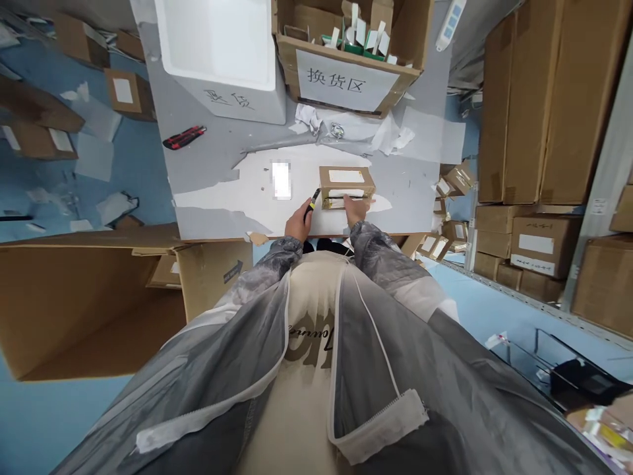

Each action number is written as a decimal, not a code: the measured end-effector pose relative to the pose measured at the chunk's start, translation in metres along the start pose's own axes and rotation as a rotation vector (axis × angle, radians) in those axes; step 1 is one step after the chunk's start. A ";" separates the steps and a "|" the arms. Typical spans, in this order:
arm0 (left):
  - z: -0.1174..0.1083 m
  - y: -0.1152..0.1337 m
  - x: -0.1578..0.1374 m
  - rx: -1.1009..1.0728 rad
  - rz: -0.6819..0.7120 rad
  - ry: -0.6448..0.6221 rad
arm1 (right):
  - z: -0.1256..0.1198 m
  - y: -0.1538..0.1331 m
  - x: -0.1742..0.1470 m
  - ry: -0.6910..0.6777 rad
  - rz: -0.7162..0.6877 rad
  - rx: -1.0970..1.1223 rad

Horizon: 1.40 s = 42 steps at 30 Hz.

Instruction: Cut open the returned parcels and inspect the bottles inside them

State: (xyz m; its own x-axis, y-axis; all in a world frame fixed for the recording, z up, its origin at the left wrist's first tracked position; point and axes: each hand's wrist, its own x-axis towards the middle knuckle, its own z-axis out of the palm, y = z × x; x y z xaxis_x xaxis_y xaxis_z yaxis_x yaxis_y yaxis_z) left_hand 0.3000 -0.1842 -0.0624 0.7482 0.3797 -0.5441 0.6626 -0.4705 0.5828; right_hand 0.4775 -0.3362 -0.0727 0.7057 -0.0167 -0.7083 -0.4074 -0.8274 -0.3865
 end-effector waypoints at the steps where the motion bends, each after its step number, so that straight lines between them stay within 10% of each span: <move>1: 0.000 0.002 0.004 0.014 -0.005 -0.004 | -0.002 0.001 0.002 0.149 -0.081 -0.146; 4: 0.001 0.008 0.017 0.023 -0.011 -0.015 | -0.011 -0.002 0.015 0.384 -0.250 -0.422; 13: -0.001 0.018 0.067 -0.070 0.018 0.042 | -0.047 -0.069 0.124 -0.181 -0.764 -0.989; 33: 0.015 0.006 0.010 0.170 -0.018 -0.172 | -0.051 -0.076 0.107 -0.211 -0.936 -1.151; 42: -0.007 0.000 0.010 0.277 -0.039 -0.178 | -0.050 -0.084 0.095 -0.219 -0.725 -1.051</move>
State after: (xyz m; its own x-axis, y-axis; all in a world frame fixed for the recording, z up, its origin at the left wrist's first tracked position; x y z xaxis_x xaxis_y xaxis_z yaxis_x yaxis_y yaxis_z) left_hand 0.3077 -0.1743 -0.0638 0.6887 0.2679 -0.6737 0.6374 -0.6665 0.3865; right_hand 0.6079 -0.2965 -0.0784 0.4228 0.6274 -0.6539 0.7442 -0.6521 -0.1445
